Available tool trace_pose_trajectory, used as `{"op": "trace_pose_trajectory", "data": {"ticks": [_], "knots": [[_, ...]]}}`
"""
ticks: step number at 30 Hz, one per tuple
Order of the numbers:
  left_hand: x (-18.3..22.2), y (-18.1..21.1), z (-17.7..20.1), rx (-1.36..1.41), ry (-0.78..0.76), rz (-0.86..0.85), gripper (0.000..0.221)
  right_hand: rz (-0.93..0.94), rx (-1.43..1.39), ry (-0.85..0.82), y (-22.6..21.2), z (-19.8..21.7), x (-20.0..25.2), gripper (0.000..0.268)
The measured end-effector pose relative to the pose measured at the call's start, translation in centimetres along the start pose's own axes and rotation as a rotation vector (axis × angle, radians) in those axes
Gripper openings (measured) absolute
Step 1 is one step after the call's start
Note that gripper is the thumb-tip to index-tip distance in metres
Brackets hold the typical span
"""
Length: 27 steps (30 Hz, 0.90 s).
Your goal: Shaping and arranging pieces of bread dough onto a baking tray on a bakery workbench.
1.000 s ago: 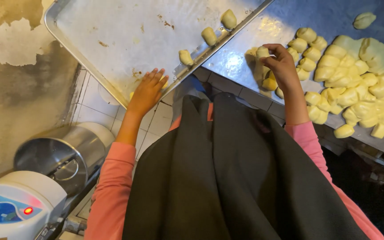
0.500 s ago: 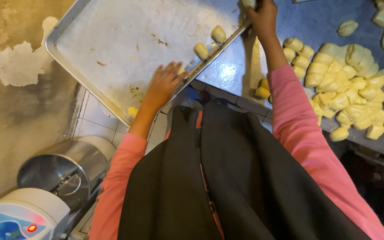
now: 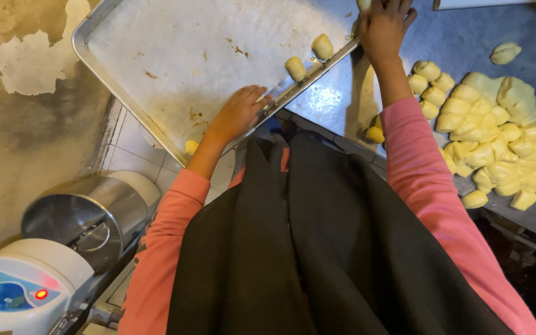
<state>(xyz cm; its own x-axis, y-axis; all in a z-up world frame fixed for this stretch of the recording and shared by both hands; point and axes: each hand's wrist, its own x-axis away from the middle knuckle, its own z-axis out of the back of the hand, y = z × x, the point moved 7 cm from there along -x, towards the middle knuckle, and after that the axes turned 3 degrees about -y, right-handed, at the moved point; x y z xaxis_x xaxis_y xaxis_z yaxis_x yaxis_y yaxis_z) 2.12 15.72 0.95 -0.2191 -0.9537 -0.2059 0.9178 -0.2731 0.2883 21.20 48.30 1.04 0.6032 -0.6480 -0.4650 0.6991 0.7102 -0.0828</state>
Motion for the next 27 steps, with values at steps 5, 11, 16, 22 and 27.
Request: {"op": "trace_pose_trajectory", "data": {"ticks": [5,11,16,22,27], "knots": [[0.0,1.2,0.4,0.007,-0.094,0.102,0.077,0.014,-0.04,0.136,-2.7,2.8,1.4,0.052],[-3.2,1.1,-0.2,-0.068,-0.035,0.109,0.071,0.116,-0.444,-0.173,-8.8,5.2,2.7,0.048],[-9.0,0.1,-2.6,-0.022,0.019,0.059,0.065,0.191,-0.401,-0.175,-9.1,2.3,3.0,0.037],[-10.9,-0.9,-3.1,0.076,-0.015,-0.001,0.044,-0.01,-1.004,-0.255,-2.7,-2.5,1.2,0.035],[-10.4,-0.4,-0.8,0.21,0.125,-0.034,0.036,-0.443,-1.444,-0.524,-1.4,-3.3,1.4,0.03]]}}
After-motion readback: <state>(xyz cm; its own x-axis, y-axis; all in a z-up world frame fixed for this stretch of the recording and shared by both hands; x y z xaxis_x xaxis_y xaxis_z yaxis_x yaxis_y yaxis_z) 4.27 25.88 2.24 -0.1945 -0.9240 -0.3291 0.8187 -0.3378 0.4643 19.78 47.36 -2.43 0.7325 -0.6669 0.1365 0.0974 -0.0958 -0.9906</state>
